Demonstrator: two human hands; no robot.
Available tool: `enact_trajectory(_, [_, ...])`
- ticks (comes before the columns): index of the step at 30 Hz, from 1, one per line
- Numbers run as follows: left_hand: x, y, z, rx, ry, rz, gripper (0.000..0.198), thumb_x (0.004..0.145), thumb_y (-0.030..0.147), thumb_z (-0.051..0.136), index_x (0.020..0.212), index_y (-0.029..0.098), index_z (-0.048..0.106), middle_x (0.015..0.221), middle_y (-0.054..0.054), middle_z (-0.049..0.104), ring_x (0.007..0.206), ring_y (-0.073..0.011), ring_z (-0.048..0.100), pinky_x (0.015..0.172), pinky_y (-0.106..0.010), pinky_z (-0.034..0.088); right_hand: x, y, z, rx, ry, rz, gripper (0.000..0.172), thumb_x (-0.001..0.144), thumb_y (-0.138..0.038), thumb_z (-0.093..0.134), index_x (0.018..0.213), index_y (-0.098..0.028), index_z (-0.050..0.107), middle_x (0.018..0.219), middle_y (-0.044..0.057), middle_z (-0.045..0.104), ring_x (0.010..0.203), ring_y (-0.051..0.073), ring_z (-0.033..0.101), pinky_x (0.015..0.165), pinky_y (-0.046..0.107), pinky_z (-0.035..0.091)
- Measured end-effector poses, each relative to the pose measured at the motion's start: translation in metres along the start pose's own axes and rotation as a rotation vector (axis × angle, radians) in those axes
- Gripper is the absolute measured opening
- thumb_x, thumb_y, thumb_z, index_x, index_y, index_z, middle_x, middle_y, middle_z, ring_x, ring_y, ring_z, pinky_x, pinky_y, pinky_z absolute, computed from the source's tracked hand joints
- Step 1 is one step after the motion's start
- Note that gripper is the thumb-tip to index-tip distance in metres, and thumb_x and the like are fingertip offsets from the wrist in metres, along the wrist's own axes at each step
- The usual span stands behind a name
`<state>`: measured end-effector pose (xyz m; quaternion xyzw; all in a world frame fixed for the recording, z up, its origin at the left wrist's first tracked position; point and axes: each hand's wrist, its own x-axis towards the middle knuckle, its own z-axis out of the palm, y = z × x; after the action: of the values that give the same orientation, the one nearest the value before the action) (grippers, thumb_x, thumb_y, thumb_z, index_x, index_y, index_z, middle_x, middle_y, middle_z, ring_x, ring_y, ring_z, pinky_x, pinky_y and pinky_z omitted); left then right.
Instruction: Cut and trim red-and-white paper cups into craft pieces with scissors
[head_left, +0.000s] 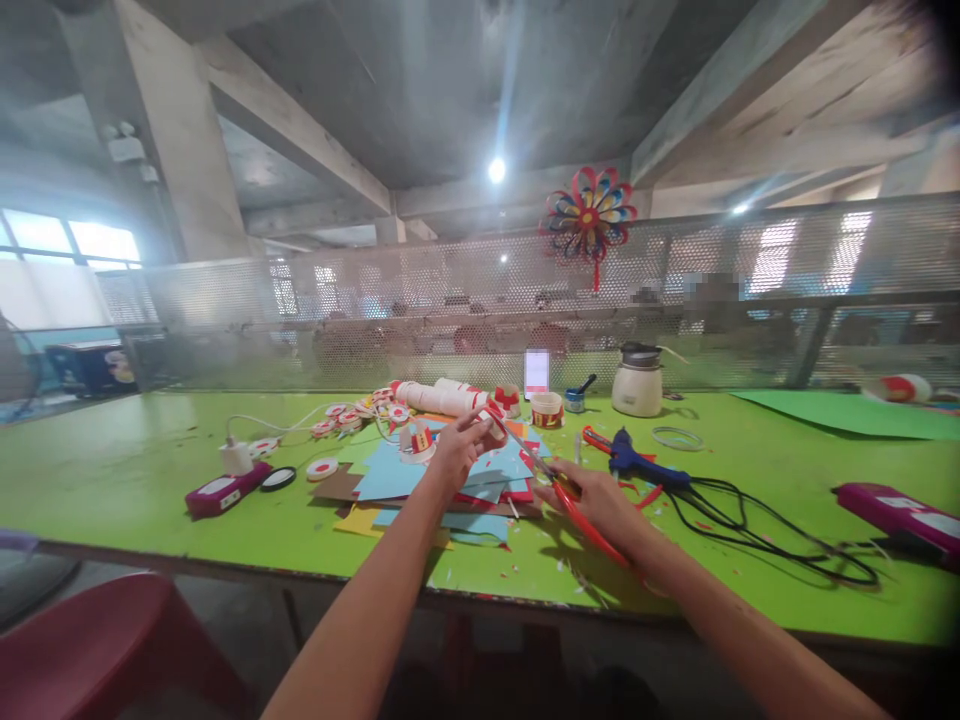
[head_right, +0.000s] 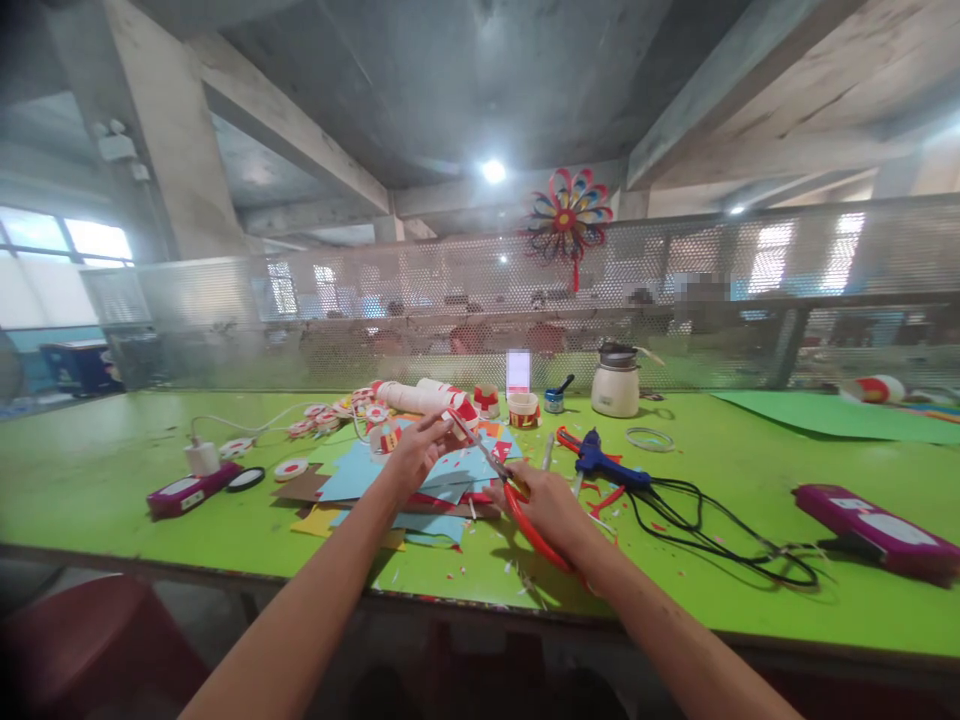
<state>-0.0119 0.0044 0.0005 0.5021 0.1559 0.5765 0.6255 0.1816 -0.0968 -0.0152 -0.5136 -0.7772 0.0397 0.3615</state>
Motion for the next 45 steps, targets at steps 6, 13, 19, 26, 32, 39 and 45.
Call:
enact_trajectory(6, [0.0,-0.003,-0.001,0.012,0.016,-0.005,0.042,0.064,0.022,0.075,0.103,0.013,0.063,0.081,-0.007,0.066,0.07,-0.0164,0.063,0.075,-0.038,0.051,0.001,0.003,-0.001,0.016,-0.024,0.011,0.037,0.084,-0.048,0.051,0.099,-0.019,0.067,0.087,0.008,0.074,0.075,0.025,0.068,0.066,0.032,0.049])
enact_trajectory(13, [-0.002,-0.002,0.002,0.014,0.015,-0.015,0.035,0.065,0.022,0.075,0.097,0.013,0.064,0.08,-0.007,0.065,0.07,-0.0172,0.063,0.076,-0.039,0.051,0.002,0.005,-0.002,0.0,-0.066,0.015,0.035,0.087,-0.046,0.051,0.096,-0.016,0.066,0.088,0.007,0.073,0.077,0.02,0.068,0.071,0.035,0.052])
enact_trajectory(19, [-0.002,-0.002,0.003,0.019,0.006,-0.03,0.044,0.064,0.022,0.075,0.105,0.014,0.063,0.079,-0.006,0.066,0.069,-0.0171,0.063,0.076,-0.039,0.05,0.002,0.008,-0.004,-0.027,-0.095,0.005,0.027,0.09,-0.039,0.052,0.1,-0.016,0.064,0.09,0.003,0.069,0.077,0.015,0.066,0.074,0.035,0.052])
enact_trajectory(26, [-0.004,-0.002,0.002,0.026,0.007,-0.052,0.044,0.066,0.021,0.074,0.107,0.015,0.062,0.079,-0.006,0.066,0.068,-0.0175,0.063,0.074,-0.038,0.05,0.002,0.012,-0.003,-0.06,-0.111,0.001,0.024,0.09,-0.035,0.053,0.099,-0.016,0.063,0.093,0.003,0.068,0.078,0.015,0.065,0.074,0.035,0.052])
enact_trajectory(32, [-0.002,-0.002,0.0,0.023,0.013,-0.057,0.045,0.066,0.021,0.074,0.109,0.016,0.061,0.08,-0.006,0.066,0.068,-0.016,0.062,0.072,-0.034,0.05,0.002,0.009,-0.005,-0.071,-0.112,0.017,0.023,0.09,-0.035,0.054,0.098,-0.016,0.063,0.093,0.003,0.067,0.079,0.015,0.064,0.074,0.035,0.052])
enact_trajectory(39, [0.001,-0.004,-0.002,0.005,0.006,-0.051,0.042,0.066,0.022,0.074,0.105,0.016,0.061,0.078,-0.005,0.065,0.067,-0.0148,0.062,0.074,-0.035,0.05,0.001,-0.002,-0.014,-0.067,-0.113,0.045,0.027,0.09,-0.039,0.051,0.097,-0.016,0.064,0.083,0.001,0.068,0.071,0.014,0.064,0.067,0.032,0.052])
enact_trajectory(45, [-0.001,-0.002,0.0,-0.006,-0.029,-0.055,0.026,0.067,0.026,0.073,0.089,0.014,0.064,0.082,-0.008,0.066,0.074,-0.0182,0.064,0.079,-0.038,0.049,0.0,-0.002,-0.016,-0.035,-0.094,-0.001,0.032,0.088,-0.041,0.049,0.099,-0.017,0.067,0.086,0.006,0.073,0.074,0.019,0.067,0.065,0.033,0.051])
